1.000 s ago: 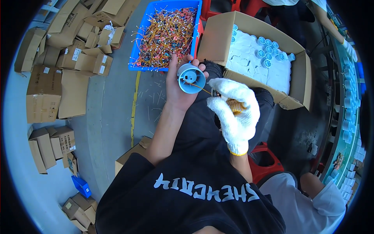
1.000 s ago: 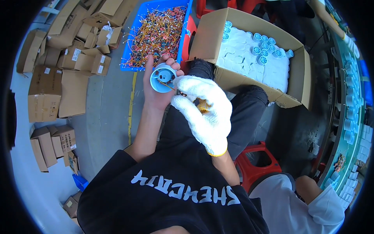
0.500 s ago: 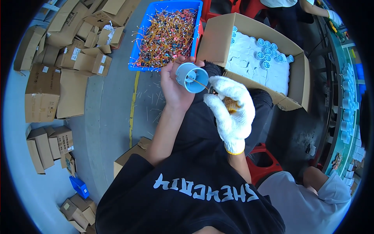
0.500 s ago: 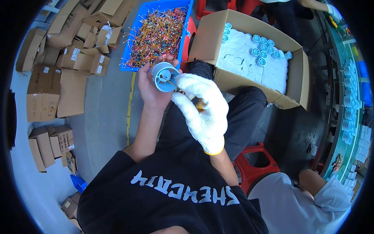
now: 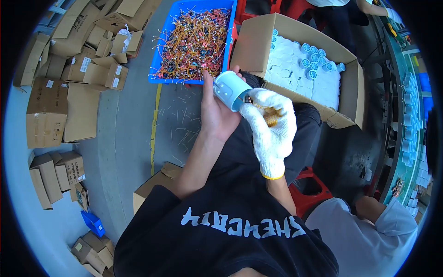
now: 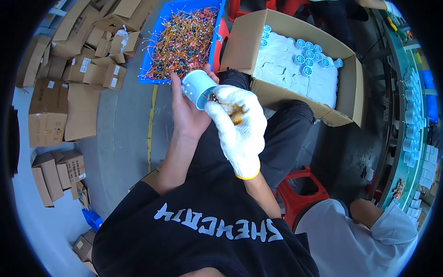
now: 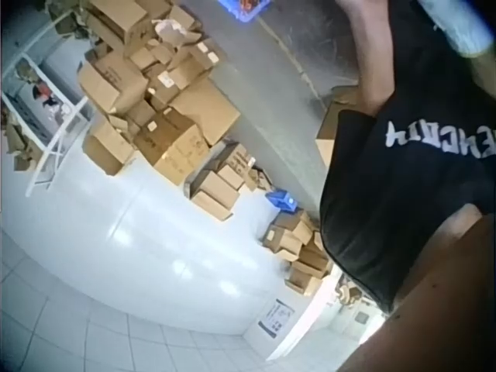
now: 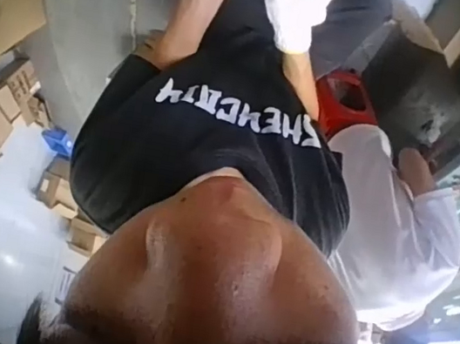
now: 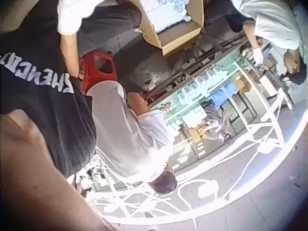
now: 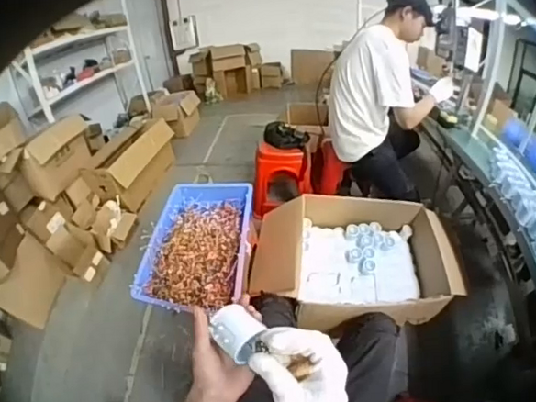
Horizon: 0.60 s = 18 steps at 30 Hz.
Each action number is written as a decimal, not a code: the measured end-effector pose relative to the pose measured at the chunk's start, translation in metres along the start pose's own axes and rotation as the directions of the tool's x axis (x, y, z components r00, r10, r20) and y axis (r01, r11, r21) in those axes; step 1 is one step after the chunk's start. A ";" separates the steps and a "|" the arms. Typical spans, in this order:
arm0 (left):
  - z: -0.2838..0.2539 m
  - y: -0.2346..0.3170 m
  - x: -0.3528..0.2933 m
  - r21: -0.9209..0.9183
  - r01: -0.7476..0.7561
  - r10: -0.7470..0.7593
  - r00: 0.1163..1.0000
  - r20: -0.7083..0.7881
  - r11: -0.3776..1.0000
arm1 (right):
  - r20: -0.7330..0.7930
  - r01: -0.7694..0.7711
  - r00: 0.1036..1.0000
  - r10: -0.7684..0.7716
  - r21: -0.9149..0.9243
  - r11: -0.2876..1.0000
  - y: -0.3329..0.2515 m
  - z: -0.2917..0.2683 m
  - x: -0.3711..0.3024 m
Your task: The person assembles plastic parts by hand on a factory floor, then places the assembled parts into cardboard boxes.
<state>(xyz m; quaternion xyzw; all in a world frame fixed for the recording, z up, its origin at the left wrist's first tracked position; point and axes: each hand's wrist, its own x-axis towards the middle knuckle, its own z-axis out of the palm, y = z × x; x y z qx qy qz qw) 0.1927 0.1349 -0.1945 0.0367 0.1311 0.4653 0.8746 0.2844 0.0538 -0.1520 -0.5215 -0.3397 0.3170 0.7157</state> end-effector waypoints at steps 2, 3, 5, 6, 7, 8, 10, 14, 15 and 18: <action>0.010 -0.004 -0.002 -0.031 0.041 -0.041 0.999 0.006 0.999 | -0.017 0.042 0.999 -0.043 -0.044 0.998 0.006 -0.001 -0.001; 0.017 -0.005 -0.003 0.001 0.058 -0.058 0.998 -0.002 0.998 | -0.030 0.083 0.996 -0.085 -0.083 0.993 0.010 -0.002 -0.001; 0.027 -0.009 -0.005 0.065 0.093 -0.092 0.996 -0.017 0.994 | -0.047 0.125 0.990 -0.132 -0.131 0.984 0.013 -0.003 0.001; 0.027 -0.010 -0.005 0.063 0.102 -0.101 0.995 -0.014 0.993 | -0.058 0.158 0.984 -0.169 -0.162 0.974 0.014 -0.002 0.003; 0.026 -0.010 -0.005 0.216 0.053 -0.056 0.998 0.008 0.975 | -0.069 0.190 0.976 -0.206 -0.193 0.963 0.015 -0.002 0.004; 0.025 -0.009 -0.005 0.364 -0.001 -0.014 0.999 0.039 0.932 | -0.079 0.221 0.967 -0.243 -0.225 0.949 0.015 -0.003 0.006; 0.021 -0.006 -0.004 0.500 -0.051 0.014 0.997 0.078 0.865 | -0.047 0.233 0.966 -0.255 -0.280 0.931 0.014 -0.004 0.009; 0.004 0.004 0.005 0.623 -0.105 0.067 0.994 0.085 0.775 | 0.087 0.262 0.964 -0.253 -0.498 0.827 0.005 -0.002 0.011; -0.011 0.010 0.007 0.531 -0.057 0.005 0.995 0.098 0.846 | 0.145 0.271 0.962 -0.232 -0.608 0.746 0.002 0.000 0.011; -0.031 0.012 0.008 0.328 0.057 -0.109 0.984 0.140 0.943 | 0.215 0.289 0.957 -0.194 -0.662 0.691 0.000 -0.005 0.012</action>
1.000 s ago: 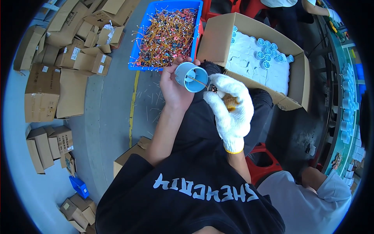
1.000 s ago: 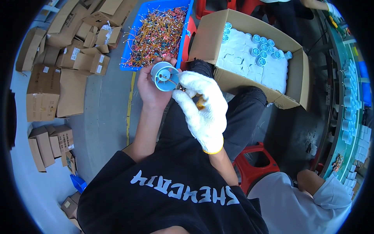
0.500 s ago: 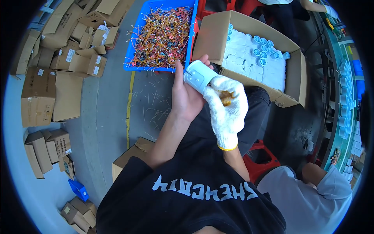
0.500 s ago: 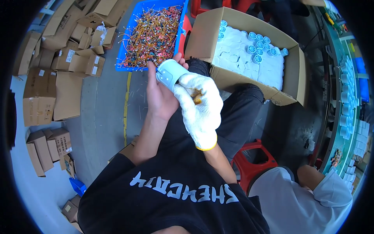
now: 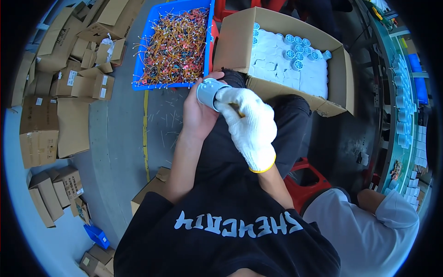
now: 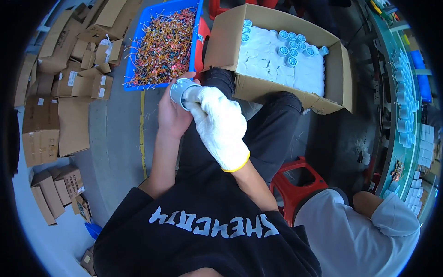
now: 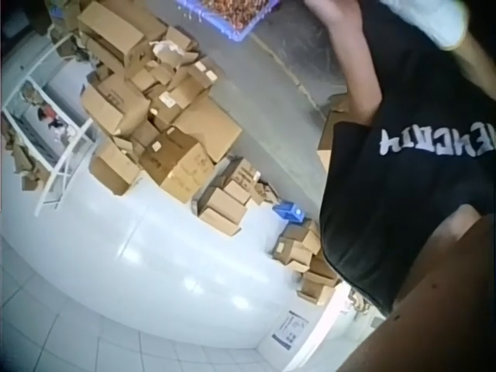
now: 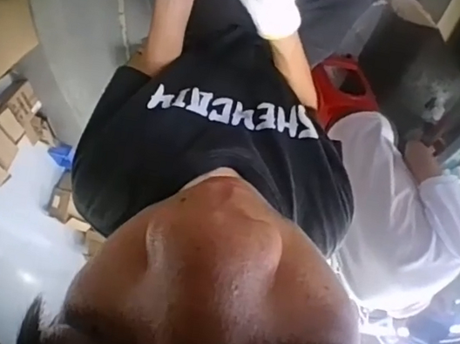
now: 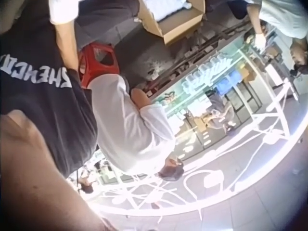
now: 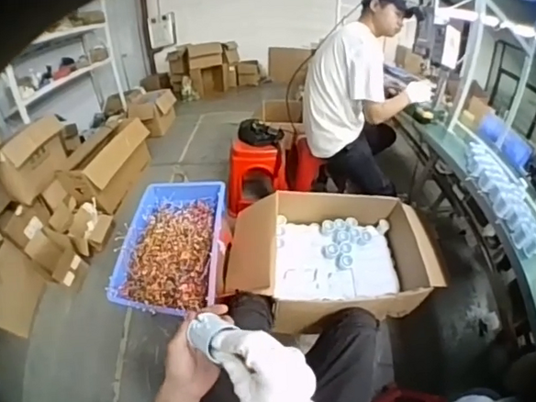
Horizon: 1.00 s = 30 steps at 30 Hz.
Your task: The person assembles plastic parts by hand on a factory floor, then places the assembled parts into cardboard boxes.
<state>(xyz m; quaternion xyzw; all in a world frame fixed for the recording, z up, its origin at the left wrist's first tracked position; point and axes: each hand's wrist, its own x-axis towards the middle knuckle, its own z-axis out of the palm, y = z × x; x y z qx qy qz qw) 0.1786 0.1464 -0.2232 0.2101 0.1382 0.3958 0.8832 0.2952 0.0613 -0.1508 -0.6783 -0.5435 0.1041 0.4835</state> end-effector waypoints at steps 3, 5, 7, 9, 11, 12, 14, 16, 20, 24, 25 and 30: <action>0.001 -0.003 -0.001 -0.227 0.093 -0.091 0.996 0.020 0.969 | 0.020 0.010 1.000 -0.013 0.123 0.992 0.002 -0.004 0.002; -0.003 0.001 0.000 -0.237 0.098 -0.092 0.995 0.037 0.966 | -0.042 0.014 0.999 -0.009 0.114 0.993 -0.001 -0.012 0.004; -0.002 0.004 0.003 -0.262 0.115 -0.097 0.992 0.079 0.958 | -0.075 0.017 0.997 -0.008 0.109 0.994 -0.001 -0.020 0.007; 0.001 0.006 0.003 -0.245 0.107 -0.089 0.993 0.083 0.964 | -0.077 0.056 0.996 -0.049 0.104 0.993 0.001 -0.025 0.008; 0.005 0.010 0.003 -0.213 0.092 -0.074 0.993 0.091 0.973 | -0.079 0.077 0.995 -0.069 0.104 0.992 -0.004 -0.027 0.009; 0.008 0.010 0.003 -0.211 0.091 -0.074 0.993 0.090 0.973 | -0.032 0.027 0.999 -0.024 0.079 0.997 -0.011 -0.026 0.008; 0.016 0.006 0.001 -0.113 0.039 -0.039 0.999 0.001 0.993 | 0.059 -0.071 0.996 0.070 0.018 0.997 -0.023 -0.022 0.007; 0.024 0.004 0.002 -0.061 0.020 -0.022 0.999 -0.041 0.998 | 0.026 -0.058 0.998 0.059 -0.013 0.998 -0.022 -0.015 0.005; 0.038 0.004 0.005 0.063 0.026 -0.017 0.990 -0.141 0.998 | -0.068 -0.016 0.998 0.012 -0.066 0.998 -0.014 -0.007 0.004; 0.041 0.007 0.006 0.032 0.046 -0.040 0.986 -0.159 0.998 | -0.096 0.003 0.995 -0.006 -0.036 0.999 -0.018 -0.009 0.006; 0.041 0.007 0.006 0.034 0.042 -0.036 0.986 -0.165 0.999 | -0.074 -0.028 0.997 0.025 -0.039 0.999 -0.021 -0.011 0.006; 0.044 0.006 0.005 -0.010 0.043 -0.045 0.984 -0.172 0.999 | -0.126 -0.034 0.991 0.037 0.029 0.999 -0.017 -0.010 0.003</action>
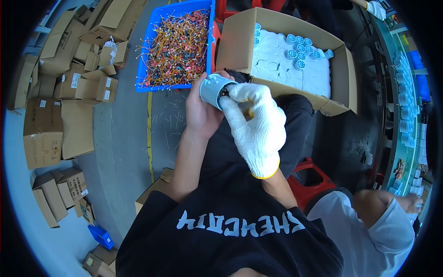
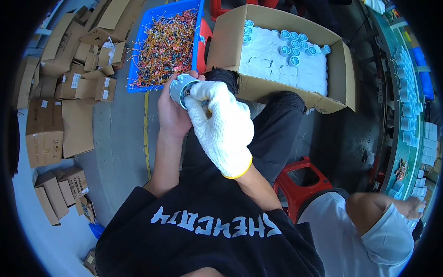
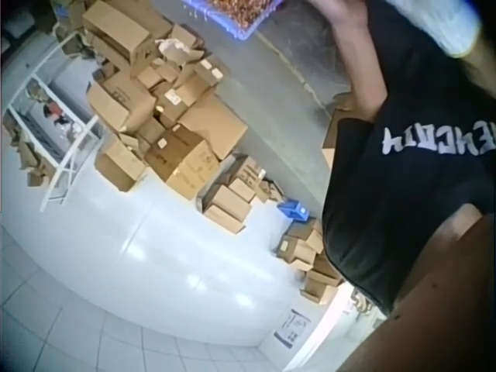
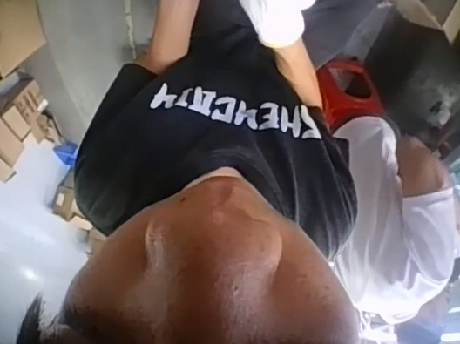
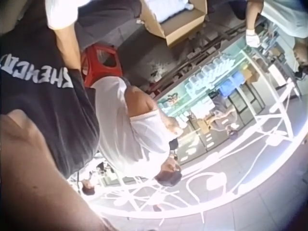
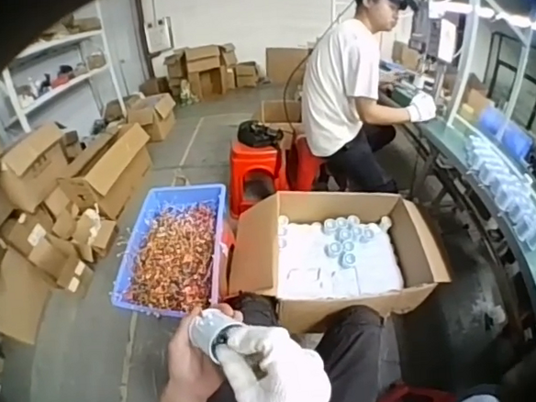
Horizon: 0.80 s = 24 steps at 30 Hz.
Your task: The person assembles plastic parts by hand on a factory floor, then places the assembled parts into cardboard boxes.
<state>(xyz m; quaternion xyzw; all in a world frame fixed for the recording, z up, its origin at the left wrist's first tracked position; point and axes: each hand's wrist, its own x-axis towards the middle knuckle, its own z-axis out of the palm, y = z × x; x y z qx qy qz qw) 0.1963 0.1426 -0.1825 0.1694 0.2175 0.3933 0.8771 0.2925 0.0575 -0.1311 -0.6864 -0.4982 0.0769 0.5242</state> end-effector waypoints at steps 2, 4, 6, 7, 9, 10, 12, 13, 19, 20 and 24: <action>0.001 0.000 0.000 -0.020 0.008 -0.008 1.000 0.001 1.000 | 0.006 -0.014 1.000 0.014 -0.004 1.000 0.000 -0.001 0.000; 0.001 0.000 0.000 -0.009 -0.001 0.001 1.000 -0.004 1.000 | 0.019 -0.040 0.999 0.040 -0.016 0.999 -0.001 -0.003 0.001; 0.001 0.000 0.001 -0.001 -0.003 0.003 1.000 -0.004 1.000 | 0.044 -0.033 0.998 0.036 -0.059 0.998 -0.004 -0.007 0.004; 0.000 0.000 0.001 0.000 0.000 0.000 1.000 0.020 1.000 | 0.072 -0.024 0.997 0.031 -0.102 0.994 -0.006 -0.009 0.006; 0.000 0.001 0.000 0.002 0.006 -0.006 0.998 0.069 1.000 | 0.097 -0.015 0.995 0.030 -0.145 0.989 -0.006 -0.011 0.006; 0.001 0.001 0.000 0.004 0.008 -0.009 0.998 0.070 1.000 | 0.100 -0.021 0.994 0.035 -0.135 0.991 -0.006 -0.012 0.006; 0.004 0.001 0.000 0.070 -0.014 0.007 0.996 0.091 0.997 | 0.107 -0.031 0.993 0.043 -0.115 0.993 -0.004 -0.012 0.005; 0.005 0.000 -0.001 0.103 -0.025 0.014 0.995 0.101 0.994 | 0.105 -0.033 0.993 0.045 -0.115 0.993 -0.002 -0.012 0.004; 0.001 -0.004 0.000 0.112 -0.013 0.012 1.000 0.010 0.994 | 0.128 -0.125 0.985 0.114 0.083 0.989 0.001 -0.013 0.003; 0.000 -0.005 0.000 0.102 -0.003 0.002 1.000 0.011 0.995 | 0.183 -0.216 0.966 0.184 0.174 0.961 0.001 -0.015 0.003; -0.010 -0.004 0.003 0.033 0.042 -0.047 0.984 0.171 0.999 | 0.243 -0.383 0.924 0.296 0.558 0.736 0.015 -0.024 0.008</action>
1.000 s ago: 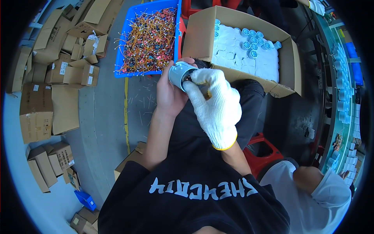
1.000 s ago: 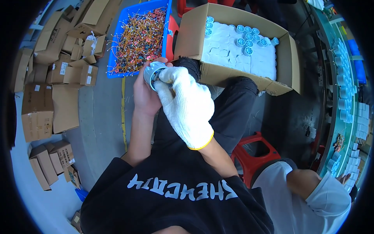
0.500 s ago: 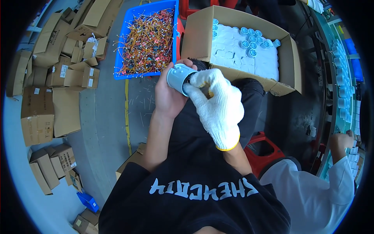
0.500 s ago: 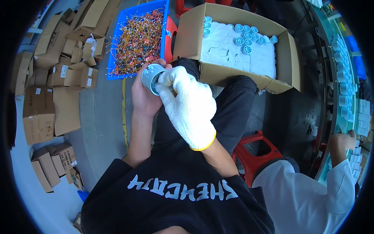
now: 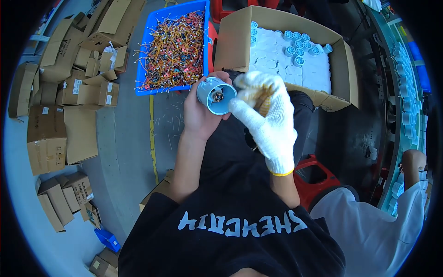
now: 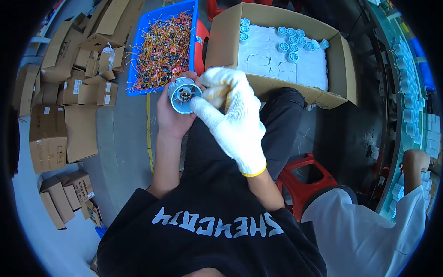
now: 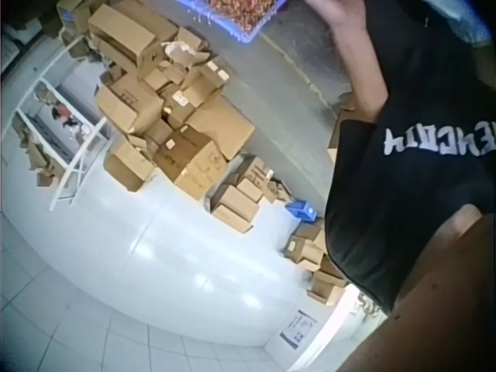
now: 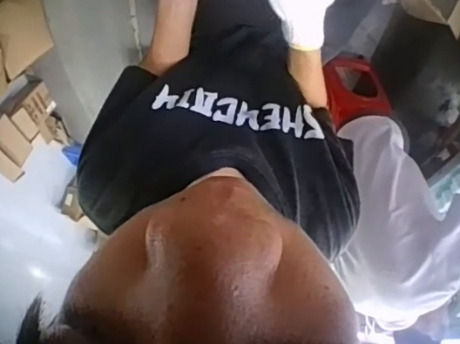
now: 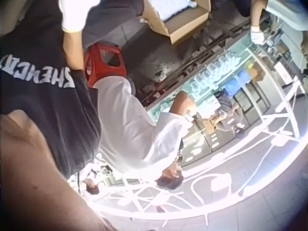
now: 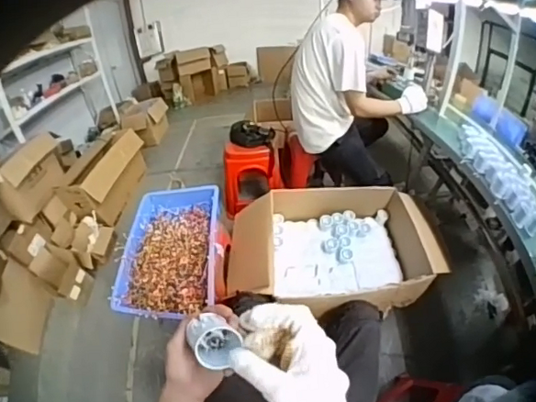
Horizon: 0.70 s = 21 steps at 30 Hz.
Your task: The person assembles plastic parts by hand on a factory floor, then places the assembled parts into cardboard boxes.
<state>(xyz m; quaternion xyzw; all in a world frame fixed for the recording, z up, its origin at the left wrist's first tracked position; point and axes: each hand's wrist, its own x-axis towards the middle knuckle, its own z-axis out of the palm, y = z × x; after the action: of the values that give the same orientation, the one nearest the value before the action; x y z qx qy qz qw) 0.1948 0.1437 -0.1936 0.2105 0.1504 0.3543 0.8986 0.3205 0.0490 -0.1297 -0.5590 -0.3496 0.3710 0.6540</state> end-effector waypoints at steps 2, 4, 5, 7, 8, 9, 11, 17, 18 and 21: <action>0.000 0.000 0.000 -0.028 0.017 -0.015 0.997 0.079 0.999 | 0.033 0.007 0.999 -0.006 -0.039 0.999 0.003 0.001 0.003; 0.006 -0.002 0.001 0.032 0.002 -0.004 0.997 0.083 0.999 | 0.098 0.025 0.995 -0.014 -0.115 0.993 0.005 0.001 0.007; 0.008 -0.002 0.001 0.062 -0.006 0.001 0.996 0.085 0.998 | 0.097 0.026 0.995 -0.015 -0.115 0.993 0.006 0.001 0.008; 0.011 0.000 0.000 0.097 -0.004 -0.003 0.997 0.077 0.995 | 0.149 -0.021 0.988 0.043 -0.149 0.989 0.007 0.002 0.011; 0.012 0.001 0.000 0.132 -0.003 -0.006 0.998 0.067 0.991 | 0.174 -0.043 0.982 0.073 -0.167 0.985 0.008 0.002 0.012; 0.012 0.002 -0.001 0.167 -0.001 -0.009 0.998 0.057 0.986 | 0.173 -0.043 0.982 0.072 -0.166 0.985 0.009 0.001 0.014; 0.011 0.006 0.001 0.187 0.009 -0.018 0.999 0.045 0.982 | 0.216 0.006 0.975 0.045 -0.230 0.973 0.012 0.001 0.017; 0.020 0.017 -0.001 0.416 0.095 -0.073 0.995 -0.069 0.904 | 0.304 -0.192 0.921 0.243 -0.190 0.963 0.010 0.000 0.018; 0.016 0.018 0.000 0.419 0.093 -0.072 0.995 -0.066 0.903 | 0.289 -0.107 0.941 0.176 -0.239 0.965 0.012 0.001 0.018; -0.011 0.015 0.005 0.863 0.073 0.262 0.937 -0.231 0.499 | 0.273 0.064 0.961 0.033 -0.337 0.939 0.026 0.002 0.017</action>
<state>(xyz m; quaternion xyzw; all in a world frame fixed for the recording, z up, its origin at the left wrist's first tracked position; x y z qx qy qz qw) 0.1850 0.1599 -0.1962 0.5742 0.4439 0.3116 0.6134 0.3242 0.0671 -0.1549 -0.6046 -0.5006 0.3733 0.4945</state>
